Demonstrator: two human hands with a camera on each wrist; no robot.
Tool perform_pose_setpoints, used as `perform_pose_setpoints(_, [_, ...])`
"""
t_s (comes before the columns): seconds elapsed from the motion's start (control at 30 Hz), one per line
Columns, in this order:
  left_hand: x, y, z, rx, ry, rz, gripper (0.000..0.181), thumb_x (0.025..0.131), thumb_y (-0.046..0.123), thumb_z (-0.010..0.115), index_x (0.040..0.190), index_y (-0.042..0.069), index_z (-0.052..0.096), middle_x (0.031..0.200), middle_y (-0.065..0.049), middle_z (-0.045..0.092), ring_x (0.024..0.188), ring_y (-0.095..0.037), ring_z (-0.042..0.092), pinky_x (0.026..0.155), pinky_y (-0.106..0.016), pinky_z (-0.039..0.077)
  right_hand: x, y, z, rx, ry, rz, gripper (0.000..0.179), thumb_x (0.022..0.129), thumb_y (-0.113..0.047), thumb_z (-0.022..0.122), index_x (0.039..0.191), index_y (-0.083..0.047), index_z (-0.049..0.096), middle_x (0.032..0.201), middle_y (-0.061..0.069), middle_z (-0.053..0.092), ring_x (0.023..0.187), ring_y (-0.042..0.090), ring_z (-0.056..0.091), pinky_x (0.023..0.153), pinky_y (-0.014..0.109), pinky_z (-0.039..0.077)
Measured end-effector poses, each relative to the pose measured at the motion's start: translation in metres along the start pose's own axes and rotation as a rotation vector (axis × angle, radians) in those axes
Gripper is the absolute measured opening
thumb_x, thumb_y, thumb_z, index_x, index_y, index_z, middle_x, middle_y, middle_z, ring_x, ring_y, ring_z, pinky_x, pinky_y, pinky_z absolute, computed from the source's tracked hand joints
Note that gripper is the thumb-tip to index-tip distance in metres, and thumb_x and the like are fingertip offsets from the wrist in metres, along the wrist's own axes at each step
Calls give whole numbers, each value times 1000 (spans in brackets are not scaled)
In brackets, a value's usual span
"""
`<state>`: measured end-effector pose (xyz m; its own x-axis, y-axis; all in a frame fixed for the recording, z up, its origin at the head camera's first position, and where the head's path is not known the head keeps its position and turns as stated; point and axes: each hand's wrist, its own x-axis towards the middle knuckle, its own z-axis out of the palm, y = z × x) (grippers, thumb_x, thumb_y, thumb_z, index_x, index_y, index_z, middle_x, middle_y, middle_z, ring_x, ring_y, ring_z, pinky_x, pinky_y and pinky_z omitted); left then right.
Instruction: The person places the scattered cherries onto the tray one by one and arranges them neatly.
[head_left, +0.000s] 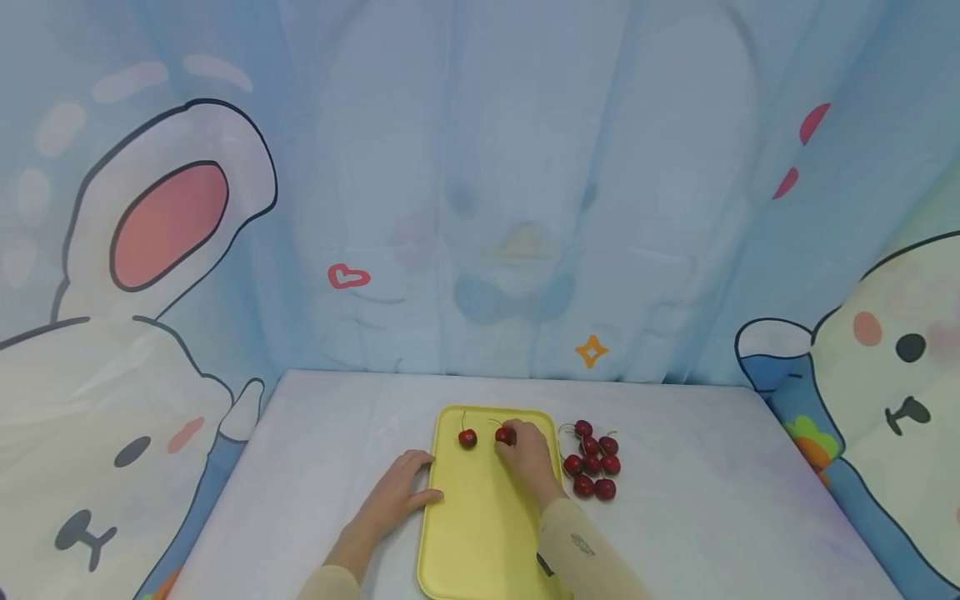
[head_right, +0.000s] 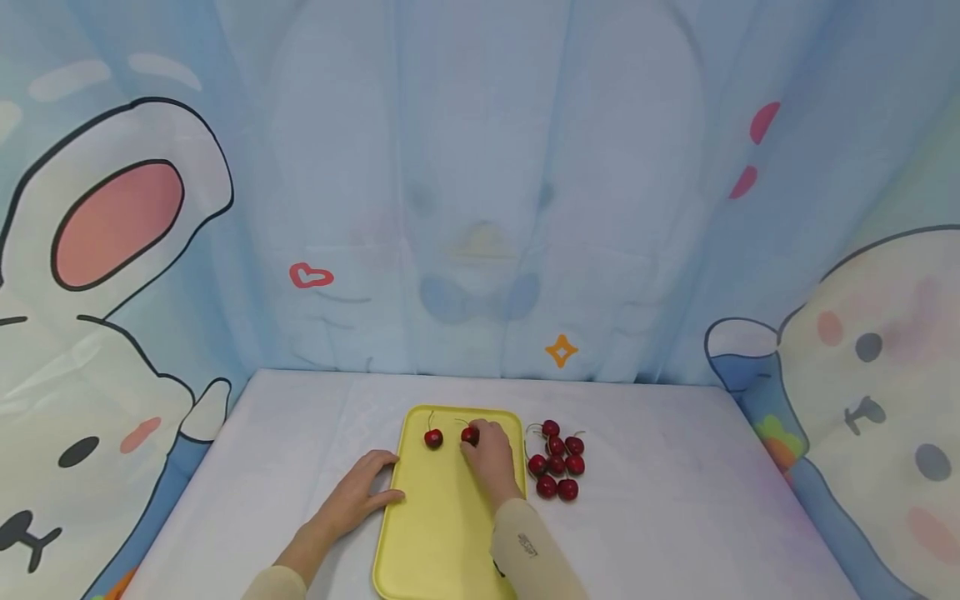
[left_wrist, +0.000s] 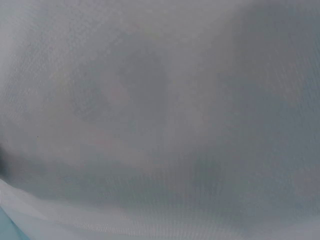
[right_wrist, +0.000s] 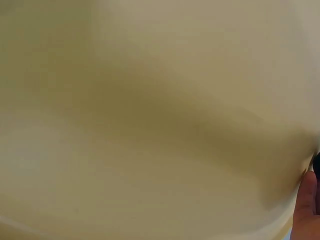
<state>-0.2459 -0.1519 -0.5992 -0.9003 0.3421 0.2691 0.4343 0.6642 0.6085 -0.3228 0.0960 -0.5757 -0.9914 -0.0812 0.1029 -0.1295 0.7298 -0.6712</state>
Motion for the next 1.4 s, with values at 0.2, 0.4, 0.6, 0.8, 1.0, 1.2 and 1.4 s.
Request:
perform_pose_setpoints(0.2, [0,1,-1,-32,-17,-28,58,88,38,71,130,4,52,131,-9,54,127,-29,48,112,-45,38,3,-1,5,-24,4,14,34,86,-9,73,118,1,64,108,16,62,105,33,58,98,48,49])
perform_pose_setpoints(0.4, [0,1,-2,-29,-19,-35,58,88,38,71,130,3,51,132,-10,53,128,-29,47,112,-45,37,3,-4,5,-9,-10,30,37,87,-9,72,122,0,62,113,18,60,109,34,58,100,49,48])
perform_pose_setpoints(0.6, [0,2,-3,-33,-13,-22,57,87,36,72,130,4,52,131,-10,54,127,-29,48,112,-45,38,0,-4,3,14,3,-4,42,86,-9,73,124,2,59,111,18,59,103,33,58,94,48,51])
perform_pose_setpoints(0.8, [1,0,-2,-30,-11,-13,57,88,37,71,129,3,52,131,-9,54,126,-28,49,111,-45,39,-6,4,-4,30,18,-87,43,85,-11,75,122,2,61,112,18,61,101,32,61,89,46,54])
perform_pose_setpoints(1.0, [0,0,-2,-28,-4,-13,56,87,36,72,129,3,52,130,-10,54,126,-29,49,111,-45,39,-19,7,-25,95,2,-136,45,86,-9,74,126,3,58,119,21,59,104,35,61,88,46,56])
perform_pose_setpoints(1.2, [0,1,-1,-17,9,-13,56,87,37,71,129,4,53,131,-10,55,127,-29,49,111,-46,38,-39,10,-50,95,17,-118,48,86,-10,75,128,2,58,124,19,60,110,35,60,94,46,54])
perform_pose_setpoints(1.4, [0,2,-1,-29,-11,-43,57,87,38,71,129,4,52,132,-10,54,128,-29,48,112,-45,37,-56,25,-74,3,40,-123,54,87,-18,75,133,-1,55,131,20,57,119,37,55,98,52,49])
